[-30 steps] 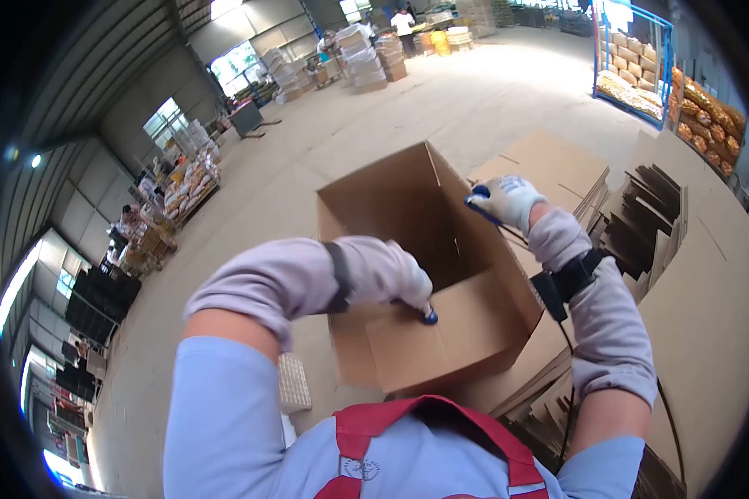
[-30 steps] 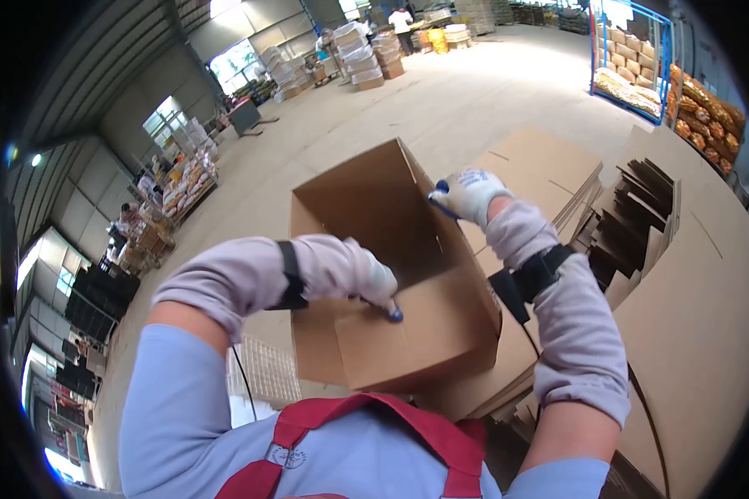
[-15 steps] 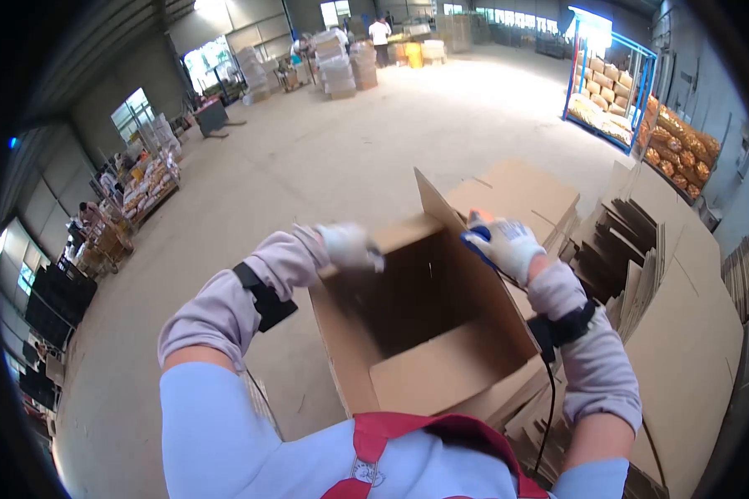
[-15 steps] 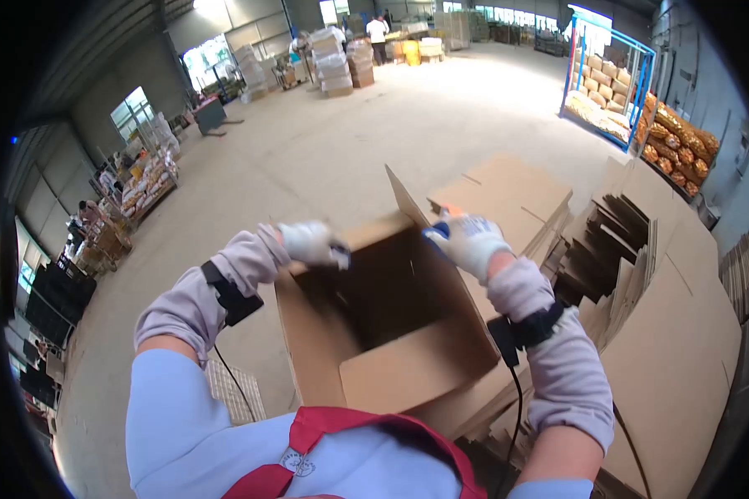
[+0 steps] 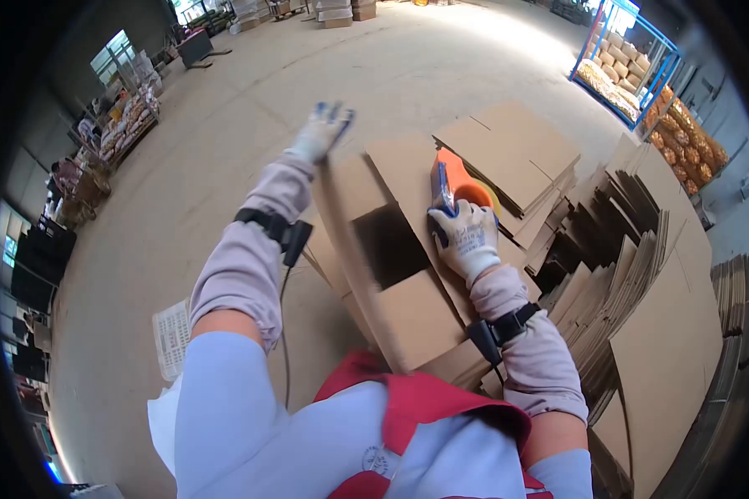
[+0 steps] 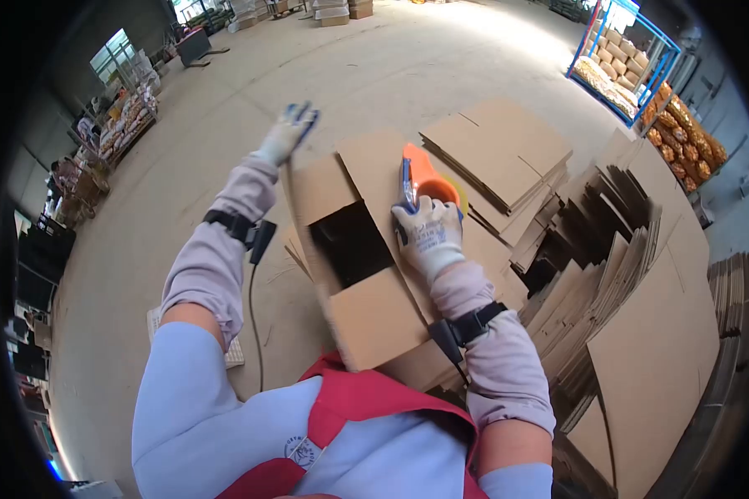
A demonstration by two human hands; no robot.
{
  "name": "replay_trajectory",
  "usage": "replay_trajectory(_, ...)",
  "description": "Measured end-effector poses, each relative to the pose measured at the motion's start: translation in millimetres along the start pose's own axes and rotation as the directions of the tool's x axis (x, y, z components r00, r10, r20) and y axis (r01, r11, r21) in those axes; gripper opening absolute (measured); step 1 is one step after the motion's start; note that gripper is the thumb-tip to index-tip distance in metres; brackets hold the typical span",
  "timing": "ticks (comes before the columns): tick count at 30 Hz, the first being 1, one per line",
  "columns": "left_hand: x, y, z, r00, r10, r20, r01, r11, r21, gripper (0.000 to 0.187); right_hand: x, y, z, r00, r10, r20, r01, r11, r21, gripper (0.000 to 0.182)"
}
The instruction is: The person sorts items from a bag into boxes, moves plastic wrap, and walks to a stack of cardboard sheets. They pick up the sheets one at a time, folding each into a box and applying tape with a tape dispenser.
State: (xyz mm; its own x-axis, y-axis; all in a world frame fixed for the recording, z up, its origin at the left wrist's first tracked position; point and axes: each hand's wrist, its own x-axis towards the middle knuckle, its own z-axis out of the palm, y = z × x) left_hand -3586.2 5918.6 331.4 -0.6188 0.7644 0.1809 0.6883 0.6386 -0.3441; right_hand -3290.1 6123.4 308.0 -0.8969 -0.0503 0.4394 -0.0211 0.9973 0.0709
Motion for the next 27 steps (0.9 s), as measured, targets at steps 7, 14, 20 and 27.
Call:
replay_trajectory(7, -8, 75, 6, 0.926, -0.277, 0.258, 0.375, 0.758, -0.533, 0.074, -3, -8, -38, 1.000, 0.018, -0.009, -0.016, 0.968, 0.251, 0.031)
replay_trajectory(14, -14, 74, -5, 0.921, -0.183, 0.344, 0.352, 0.770, -0.532, 0.068, 9, -55, -68, 0.977, 0.207, -0.055, 0.053, 0.018, 0.998, 0.027)
replay_trajectory(20, -35, 49, 19, 0.899, -0.409, -0.153, 0.037, 0.419, -0.907, 0.058, -10, -53, -4, 0.957, 0.110, 0.270, -0.266, -0.047, 0.963, 0.030)
replay_trajectory(27, -64, 32, -27, 0.737, 0.466, 0.489, 0.656, -0.320, -0.684, 0.066, -10, -50, -6, 0.955, 0.134, 0.266, -0.273, 0.037, 0.961, 0.030)
